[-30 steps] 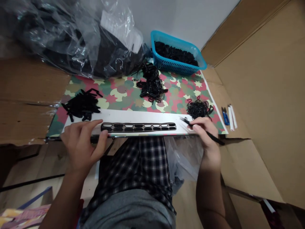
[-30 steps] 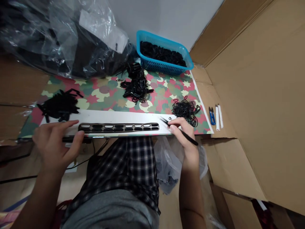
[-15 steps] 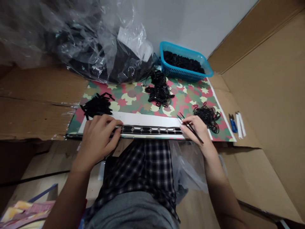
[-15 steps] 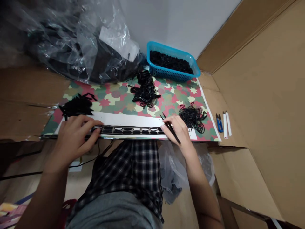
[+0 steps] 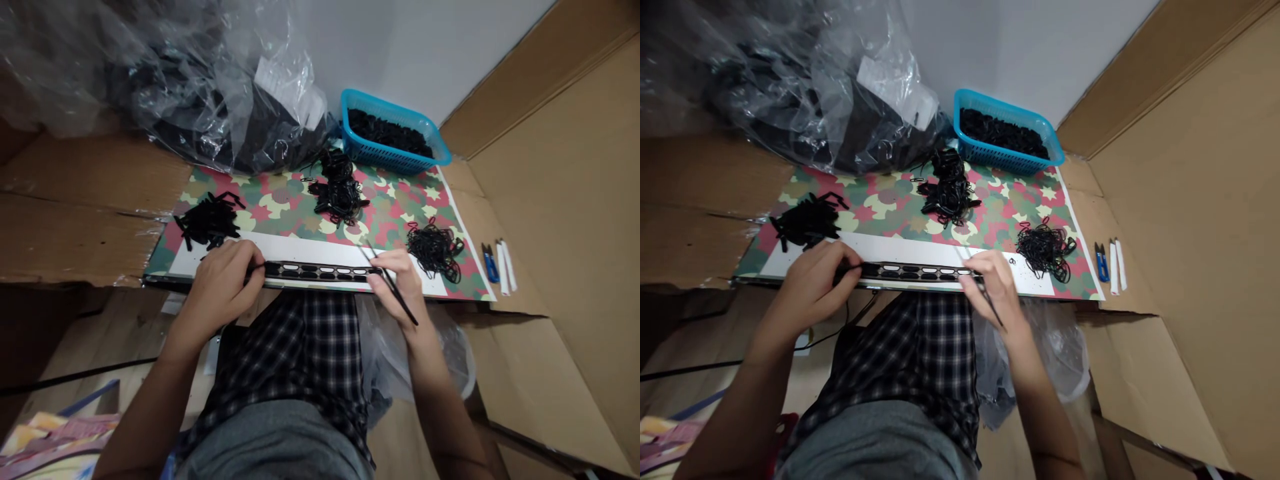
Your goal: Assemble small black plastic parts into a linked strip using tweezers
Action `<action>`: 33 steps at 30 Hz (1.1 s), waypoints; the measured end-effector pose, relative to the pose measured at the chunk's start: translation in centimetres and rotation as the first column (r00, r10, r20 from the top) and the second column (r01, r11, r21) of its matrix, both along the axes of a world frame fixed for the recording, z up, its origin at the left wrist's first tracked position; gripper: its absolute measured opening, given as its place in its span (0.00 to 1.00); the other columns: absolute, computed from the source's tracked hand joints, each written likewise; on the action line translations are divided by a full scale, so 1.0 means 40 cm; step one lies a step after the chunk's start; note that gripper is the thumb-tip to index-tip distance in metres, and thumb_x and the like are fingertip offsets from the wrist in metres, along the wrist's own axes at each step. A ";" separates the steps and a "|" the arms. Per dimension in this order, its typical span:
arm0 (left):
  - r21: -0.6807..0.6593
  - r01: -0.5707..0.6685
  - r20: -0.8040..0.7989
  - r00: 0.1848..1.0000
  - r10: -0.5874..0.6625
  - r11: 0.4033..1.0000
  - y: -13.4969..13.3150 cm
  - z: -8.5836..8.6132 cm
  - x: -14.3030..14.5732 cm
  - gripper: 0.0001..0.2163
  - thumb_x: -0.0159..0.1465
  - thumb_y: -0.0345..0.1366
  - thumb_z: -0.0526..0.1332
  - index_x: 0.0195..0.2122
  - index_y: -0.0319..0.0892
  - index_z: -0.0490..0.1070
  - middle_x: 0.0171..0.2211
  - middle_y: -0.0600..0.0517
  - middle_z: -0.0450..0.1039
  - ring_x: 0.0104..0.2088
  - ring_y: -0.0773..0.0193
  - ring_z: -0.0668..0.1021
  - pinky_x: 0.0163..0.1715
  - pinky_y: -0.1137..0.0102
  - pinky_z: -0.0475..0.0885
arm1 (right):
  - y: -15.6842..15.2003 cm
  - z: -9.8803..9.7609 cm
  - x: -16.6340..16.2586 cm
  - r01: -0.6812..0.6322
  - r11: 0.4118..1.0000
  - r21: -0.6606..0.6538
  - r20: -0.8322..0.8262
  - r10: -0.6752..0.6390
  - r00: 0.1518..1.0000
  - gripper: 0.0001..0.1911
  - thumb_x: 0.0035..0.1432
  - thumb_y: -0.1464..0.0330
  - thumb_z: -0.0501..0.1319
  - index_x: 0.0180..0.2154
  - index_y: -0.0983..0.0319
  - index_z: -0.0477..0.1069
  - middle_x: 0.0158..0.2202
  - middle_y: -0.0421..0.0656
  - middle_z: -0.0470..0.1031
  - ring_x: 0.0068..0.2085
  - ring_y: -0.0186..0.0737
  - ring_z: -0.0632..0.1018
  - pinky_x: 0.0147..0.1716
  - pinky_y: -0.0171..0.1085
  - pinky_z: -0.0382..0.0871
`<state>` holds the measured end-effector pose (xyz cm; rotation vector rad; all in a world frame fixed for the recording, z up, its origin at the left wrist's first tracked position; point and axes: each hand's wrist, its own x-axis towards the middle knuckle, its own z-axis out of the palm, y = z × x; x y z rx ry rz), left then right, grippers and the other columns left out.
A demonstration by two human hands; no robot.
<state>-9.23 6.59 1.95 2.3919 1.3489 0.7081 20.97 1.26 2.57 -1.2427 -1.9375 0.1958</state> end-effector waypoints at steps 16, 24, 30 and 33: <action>-0.293 0.072 0.383 0.923 0.047 0.953 -0.007 0.001 0.018 0.02 0.63 0.34 0.54 0.35 0.43 0.65 0.30 0.56 0.69 0.29 0.65 0.71 0.30 0.70 0.64 | 0.021 0.000 -0.215 -0.289 0.954 0.076 -0.026 0.291 0.956 0.05 0.63 0.73 0.56 0.39 0.57 0.64 0.29 0.40 0.72 0.31 0.42 0.74 0.31 0.41 0.66; -0.288 0.073 0.398 0.916 0.050 0.955 -0.006 -0.019 0.015 0.03 0.63 0.32 0.54 0.37 0.43 0.65 0.31 0.56 0.70 0.30 0.65 0.72 0.31 0.70 0.64 | 0.025 0.012 -0.205 -0.289 0.953 0.089 -0.017 0.292 0.956 0.06 0.62 0.74 0.56 0.37 0.57 0.64 0.28 0.39 0.71 0.29 0.42 0.73 0.30 0.41 0.64; -0.299 0.081 0.422 0.905 0.056 0.951 -0.005 -0.020 0.019 0.03 0.63 0.31 0.55 0.38 0.43 0.64 0.32 0.55 0.72 0.33 0.63 0.74 0.34 0.69 0.65 | 0.032 0.016 -0.205 -0.339 0.937 0.083 0.065 0.334 0.940 0.07 0.61 0.76 0.56 0.38 0.58 0.63 0.28 0.40 0.71 0.29 0.41 0.73 0.29 0.40 0.62; -0.311 0.092 0.437 0.897 0.057 0.946 -0.004 -0.022 0.019 0.03 0.63 0.31 0.55 0.38 0.43 0.64 0.33 0.55 0.72 0.34 0.63 0.74 0.35 0.68 0.65 | 0.034 0.016 -0.206 -0.358 0.928 0.105 0.066 0.352 0.934 0.06 0.62 0.76 0.56 0.38 0.58 0.64 0.28 0.40 0.70 0.28 0.41 0.72 0.29 0.40 0.62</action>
